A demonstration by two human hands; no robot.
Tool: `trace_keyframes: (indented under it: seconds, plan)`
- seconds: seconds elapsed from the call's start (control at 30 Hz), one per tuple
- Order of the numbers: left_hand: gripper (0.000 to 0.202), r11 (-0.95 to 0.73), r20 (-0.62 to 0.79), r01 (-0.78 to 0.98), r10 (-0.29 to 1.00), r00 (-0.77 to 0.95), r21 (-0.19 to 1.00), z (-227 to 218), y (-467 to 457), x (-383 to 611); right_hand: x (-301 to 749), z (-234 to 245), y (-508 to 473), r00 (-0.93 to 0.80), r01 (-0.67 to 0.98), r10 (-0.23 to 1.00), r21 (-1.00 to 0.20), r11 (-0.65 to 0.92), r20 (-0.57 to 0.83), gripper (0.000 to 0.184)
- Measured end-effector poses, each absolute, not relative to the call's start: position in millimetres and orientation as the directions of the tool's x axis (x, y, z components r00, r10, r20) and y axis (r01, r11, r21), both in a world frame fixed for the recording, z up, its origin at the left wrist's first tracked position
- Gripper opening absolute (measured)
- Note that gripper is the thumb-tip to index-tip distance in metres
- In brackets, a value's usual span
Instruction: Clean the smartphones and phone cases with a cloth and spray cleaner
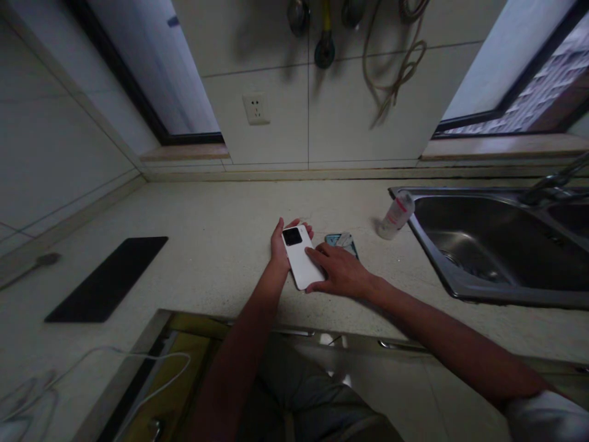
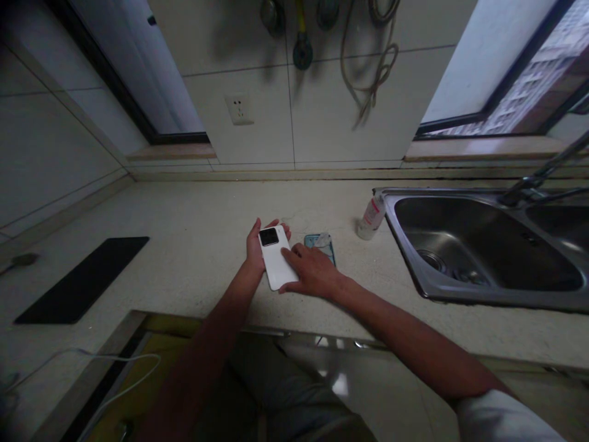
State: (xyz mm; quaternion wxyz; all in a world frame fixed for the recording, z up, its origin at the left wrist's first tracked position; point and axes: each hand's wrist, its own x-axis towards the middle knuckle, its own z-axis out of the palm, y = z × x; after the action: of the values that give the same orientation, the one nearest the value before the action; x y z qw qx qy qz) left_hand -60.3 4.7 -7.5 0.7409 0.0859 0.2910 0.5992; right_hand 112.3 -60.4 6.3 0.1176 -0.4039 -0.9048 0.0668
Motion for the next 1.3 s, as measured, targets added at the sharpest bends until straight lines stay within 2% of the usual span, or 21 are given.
trace_keyframes:
  seconds: [0.4, 1.3]
  plan:
    - [0.039, 0.265, -0.347, -0.829, 0.933, 0.092, 0.493, -0.3, 0.7, -58.4, 112.5, 5.1, -59.9, -0.65, 0.718, 0.743, -0.192, 0.669, 0.162, 0.088]
    - [0.034, 0.261, -0.33, -0.836, 0.938, 0.102, 0.483, -0.9, 0.9, -58.0, 113.6, 3.3, -58.7, -0.649, 0.706, 0.739, -0.22, 0.674, 0.181, 0.088]
